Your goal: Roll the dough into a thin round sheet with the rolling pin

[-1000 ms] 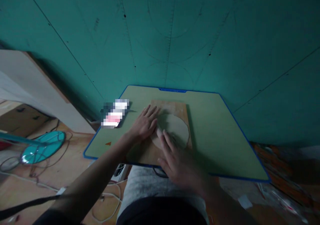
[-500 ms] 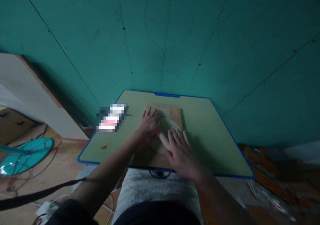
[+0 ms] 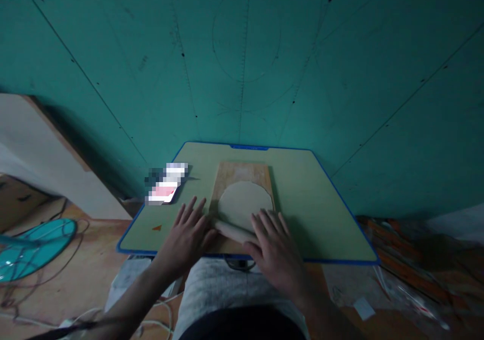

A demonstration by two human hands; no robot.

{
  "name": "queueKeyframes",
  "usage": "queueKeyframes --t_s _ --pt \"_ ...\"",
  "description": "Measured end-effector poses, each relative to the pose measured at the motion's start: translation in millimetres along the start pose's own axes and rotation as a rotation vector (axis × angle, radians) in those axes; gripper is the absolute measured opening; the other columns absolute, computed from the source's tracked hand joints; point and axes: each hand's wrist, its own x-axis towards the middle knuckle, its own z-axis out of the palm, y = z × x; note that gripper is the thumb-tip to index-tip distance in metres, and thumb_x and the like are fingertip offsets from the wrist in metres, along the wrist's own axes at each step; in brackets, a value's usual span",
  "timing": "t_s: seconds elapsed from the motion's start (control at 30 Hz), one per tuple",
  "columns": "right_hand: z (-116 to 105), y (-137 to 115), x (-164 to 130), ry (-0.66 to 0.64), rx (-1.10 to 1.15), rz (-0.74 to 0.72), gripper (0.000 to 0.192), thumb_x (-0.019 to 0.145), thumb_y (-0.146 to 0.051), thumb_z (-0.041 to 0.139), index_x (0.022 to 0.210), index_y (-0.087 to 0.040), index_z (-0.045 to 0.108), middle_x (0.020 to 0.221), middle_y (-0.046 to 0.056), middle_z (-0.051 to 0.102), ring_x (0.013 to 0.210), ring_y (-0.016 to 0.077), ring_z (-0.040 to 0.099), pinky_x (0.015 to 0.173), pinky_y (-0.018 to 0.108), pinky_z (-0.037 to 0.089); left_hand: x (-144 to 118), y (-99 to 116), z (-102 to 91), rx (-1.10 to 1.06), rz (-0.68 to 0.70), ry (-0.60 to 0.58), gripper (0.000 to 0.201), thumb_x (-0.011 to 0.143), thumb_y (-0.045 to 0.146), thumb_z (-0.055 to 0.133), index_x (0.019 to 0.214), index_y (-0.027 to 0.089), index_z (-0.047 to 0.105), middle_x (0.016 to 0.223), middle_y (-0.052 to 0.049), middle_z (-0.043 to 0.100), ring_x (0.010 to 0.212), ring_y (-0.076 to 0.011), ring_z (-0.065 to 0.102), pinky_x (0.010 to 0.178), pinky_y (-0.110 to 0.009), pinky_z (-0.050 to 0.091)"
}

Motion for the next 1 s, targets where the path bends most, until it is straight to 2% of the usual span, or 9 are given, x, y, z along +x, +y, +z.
queueKeyframes --t_s 0.1,0.2,0.3,0.43,0.53,0.6,0.67,0.83,1.0 --pt "-0.5 23.1 -16.0 0.066 -0.048 0.006 0.064 0.094 -0.057 0.057 0.140 -0.013 0.056 0.149 0.022 0.051 0.135 0.0377 0.050 0.113 0.061 0.038 -14.9 25.6 -3.4 -0.047 0.021 0.046 0.038 0.101 0.025 0.046 0.138 0.017 0.051 0.144 -0.016 0.055 0.146 -0.0352 0.035 0.112 -0.057 0.043" --pt "2.5 40.3 -26.4 0.132 -0.058 0.053 0.067 0.090 -0.062 0.060 0.136 -0.014 0.059 0.145 0.022 0.055 0.129 0.0384 0.055 0.103 0.057 0.049 -19.9 40.5 -5.1 -0.093 0.036 0.071 0.035 0.102 0.020 0.044 0.135 0.020 0.052 0.134 -0.012 0.062 0.135 -0.0314 0.048 0.111 -0.057 0.042" --pt "8.5 52.1 -28.4 0.177 -0.025 0.109 0.052 0.096 -0.054 0.055 0.133 -0.018 0.061 0.140 0.019 0.059 0.123 0.0352 0.060 0.097 0.052 0.053 -15.7 45.8 -5.6 -0.164 0.042 0.073 0.028 0.102 0.020 0.043 0.127 0.020 0.055 0.121 -0.011 0.066 0.118 -0.0283 0.059 0.104 -0.054 0.048" --pt "13.4 57.0 -17.1 0.214 0.077 0.123 0.037 0.101 -0.039 0.047 0.128 -0.019 0.063 0.135 0.016 0.063 0.118 0.0291 0.063 0.095 0.045 0.054 -4.6 43.3 -6.0 -0.183 -0.012 0.044 0.025 0.102 0.019 0.042 0.122 0.019 0.056 0.107 -0.011 0.067 0.095 -0.0250 0.064 0.082 -0.042 0.057" --pt "12.4 54.8 3.1 0.221 0.091 0.106 0.033 0.101 -0.035 0.046 0.122 -0.020 0.066 0.130 0.014 0.066 0.114 0.0271 0.064 0.094 0.041 0.053 7.7 37.1 -5.2 -0.098 0.003 0.035 0.030 0.099 0.012 0.038 0.121 0.018 0.058 0.109 -0.012 0.068 0.098 -0.0262 0.064 0.092 -0.048 0.054" --pt "11.0 52.8 20.7 0.221 0.060 0.094 0.031 0.101 -0.033 0.045 0.117 -0.019 0.068 0.125 0.013 0.067 0.112 0.0269 0.064 0.095 0.041 0.051 18.0 34.8 -3.7 -0.023 0.029 0.015 0.036 0.097 0.009 0.036 0.125 0.014 0.058 0.116 -0.014 0.068 0.112 -0.0298 0.063 0.106 -0.056 0.045" --pt "9.9 52.0 39.9 0.223 0.001 0.091 0.031 0.101 -0.030 0.043 0.112 -0.019 0.070 0.123 0.013 0.068 0.115 0.0279 0.061 0.099 0.041 0.048 29.1 35.7 -1.5 0.050 0.021 -0.006 0.037 0.099 0.016 0.037 0.130 0.010 0.057 0.126 -0.017 0.067 0.125 -0.0348 0.057 0.112 -0.060 0.039" --pt "9.3 59.2 91.1 0.167 -0.119 0.101 0.031 0.099 -0.028 0.044 0.111 -0.020 0.071 0.128 0.013 0.066 0.124 0.0290 0.055 0.109 0.044 0.035 58.0 38.7 6.8 0.157 -0.124 -0.031 0.059 0.102 0.048 0.039 0.138 0.005 0.054 0.141 -0.022 0.058 0.137 -0.0416 0.046 0.114 -0.057 0.036" --pt "11.5 70.0 153.6 0.022 -0.069 0.106 0.030 0.100 -0.027 0.041 0.107 -0.024 0.071 0.121 0.008 0.069 0.113 0.0227 0.058 0.100 0.036 0.038 95.6 13.1 17.8 0.155 -0.279 -0.134 0.057 0.103 0.052 0.035 0.139 0.013 0.056 0.144 -0.020 0.055 0.141 -0.0397 0.043 0.113 -0.055 0.036"
